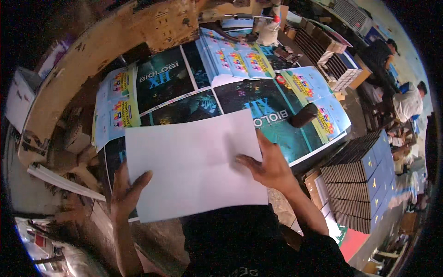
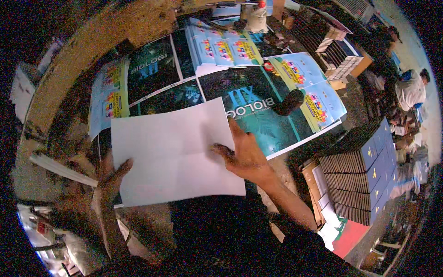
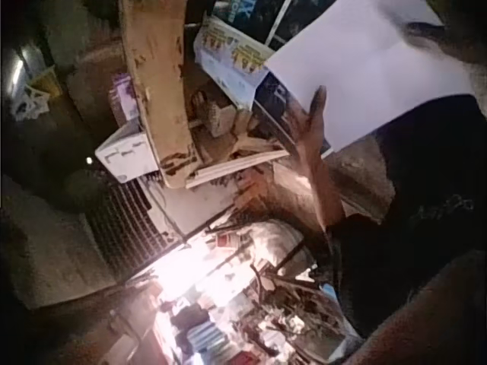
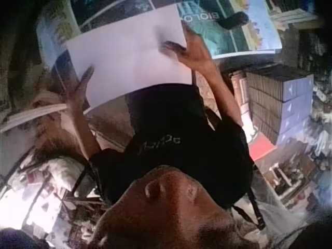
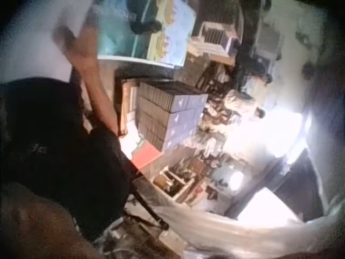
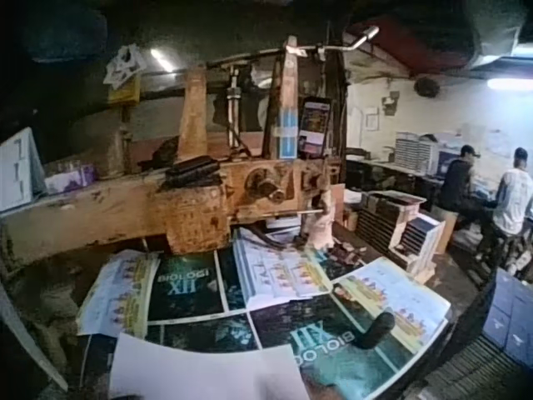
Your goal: The person folds paper sheets in half and creases the edges using a cylindrical wooden tool.
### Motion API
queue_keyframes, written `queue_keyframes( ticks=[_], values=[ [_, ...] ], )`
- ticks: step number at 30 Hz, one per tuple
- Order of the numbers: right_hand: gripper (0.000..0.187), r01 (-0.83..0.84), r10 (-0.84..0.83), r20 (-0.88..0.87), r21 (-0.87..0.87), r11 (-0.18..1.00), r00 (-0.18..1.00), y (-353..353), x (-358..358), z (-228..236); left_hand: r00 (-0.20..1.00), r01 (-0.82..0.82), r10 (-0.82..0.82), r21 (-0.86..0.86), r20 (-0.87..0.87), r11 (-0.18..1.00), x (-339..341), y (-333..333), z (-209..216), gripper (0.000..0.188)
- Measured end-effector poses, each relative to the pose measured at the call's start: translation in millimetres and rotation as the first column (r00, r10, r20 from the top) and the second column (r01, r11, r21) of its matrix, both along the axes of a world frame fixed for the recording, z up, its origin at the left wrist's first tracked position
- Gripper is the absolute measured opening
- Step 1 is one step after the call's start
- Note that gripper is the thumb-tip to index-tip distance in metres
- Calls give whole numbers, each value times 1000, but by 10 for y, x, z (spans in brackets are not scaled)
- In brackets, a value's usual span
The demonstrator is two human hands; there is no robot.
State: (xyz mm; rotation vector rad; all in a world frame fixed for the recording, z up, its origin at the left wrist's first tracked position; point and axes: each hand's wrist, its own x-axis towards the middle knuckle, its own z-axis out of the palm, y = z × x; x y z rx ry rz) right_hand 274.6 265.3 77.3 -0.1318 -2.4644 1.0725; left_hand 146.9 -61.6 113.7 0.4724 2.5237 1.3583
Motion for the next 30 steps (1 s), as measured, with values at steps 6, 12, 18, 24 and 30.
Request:
queue_keyframes(
  ticks=[6,12,18,24,30],
  values=[
    [51,-87,160,130,-442,893,979,-89,-182,-91,998,-8,5,-52,-60,999,-351,-174,-453,49],
    [44,176,-228,266,204,963,937,-239,2,-137,953,-248,125,-478,-275,842,-359,-25,-600,70],
    [59,128,-270,275,444,887,923,-616,127,-249,758,-469,37,-505,-651,725,-291,29,-833,81],
    [61,204,-106,261,-385,900,959,-385,122,-260,927,-247,154,-249,-341,936,-297,-131,-846,55],
    [30,-58,139,98,-577,815,985,-208,62,21,962,-199,263,470,-74,860,14,90,-332,50]
  ],
)
